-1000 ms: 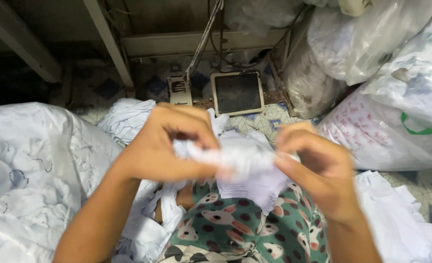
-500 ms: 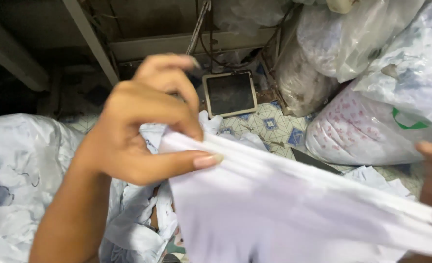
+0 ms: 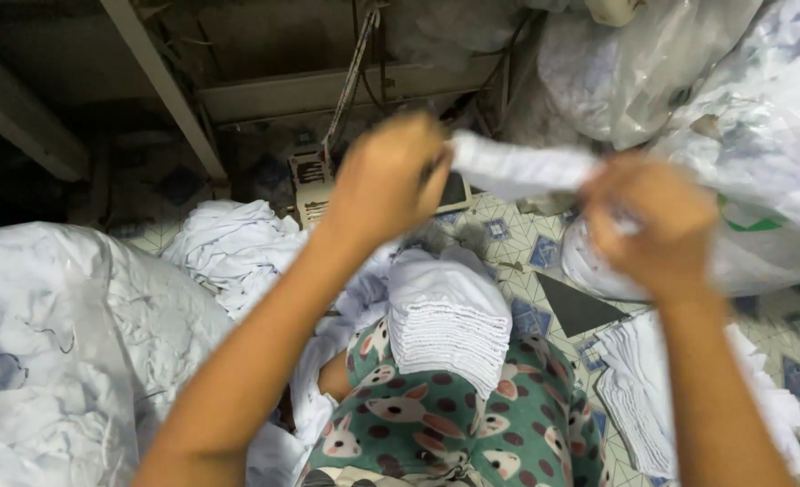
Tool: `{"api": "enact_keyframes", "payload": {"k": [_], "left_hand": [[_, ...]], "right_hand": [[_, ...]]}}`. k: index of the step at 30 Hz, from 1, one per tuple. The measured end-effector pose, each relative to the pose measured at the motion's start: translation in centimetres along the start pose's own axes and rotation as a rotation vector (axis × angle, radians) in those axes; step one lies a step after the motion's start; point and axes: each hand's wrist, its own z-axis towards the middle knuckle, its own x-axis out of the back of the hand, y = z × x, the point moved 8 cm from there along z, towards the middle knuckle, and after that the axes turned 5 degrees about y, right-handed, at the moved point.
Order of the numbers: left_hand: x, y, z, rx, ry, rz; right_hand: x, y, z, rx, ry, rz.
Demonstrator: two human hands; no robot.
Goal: Picking up, shaking out, and folding small white fabric garments from a large pile on the floor.
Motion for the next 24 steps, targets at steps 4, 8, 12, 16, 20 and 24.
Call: {"api": "enact_keyframes", "payload": {"k": [4,8,12,16,20,24], "left_hand": [[-6.5,-3.6,-15.2,0.670,-0.482,-0.182],[-7.4,-2.6,-22.8,0.883,-0.503,-0.320],[-6.1,-1.2,-22.3,0.942,-0.633,-0.435],[-5.1,3.1,-17.2,0.483,-0.740,-0.387],[-8.3,5.9,-19.9,0.292,-0.824,-0.297],[-10.1,6.1,-23.2,0.171,-0.839,0.174]], "right_hand": [[-7.1,-1.1,-12.3,-0.354,-0.116,0.286],[-8.5,-4.1,-15.9,-0.390,-0.366,0.334],[-7.8,-5.4,-15.4,-0.545,-0.477,0.439],[-9.4,-10.0,-13.3,-0.503,-0.792,0.368],[-12.8,-12.4,-16.3,-0.352,-0.869,0.196],[-13.8,-12.1,-17.4,-0.233,-0.934,0.087]]}}
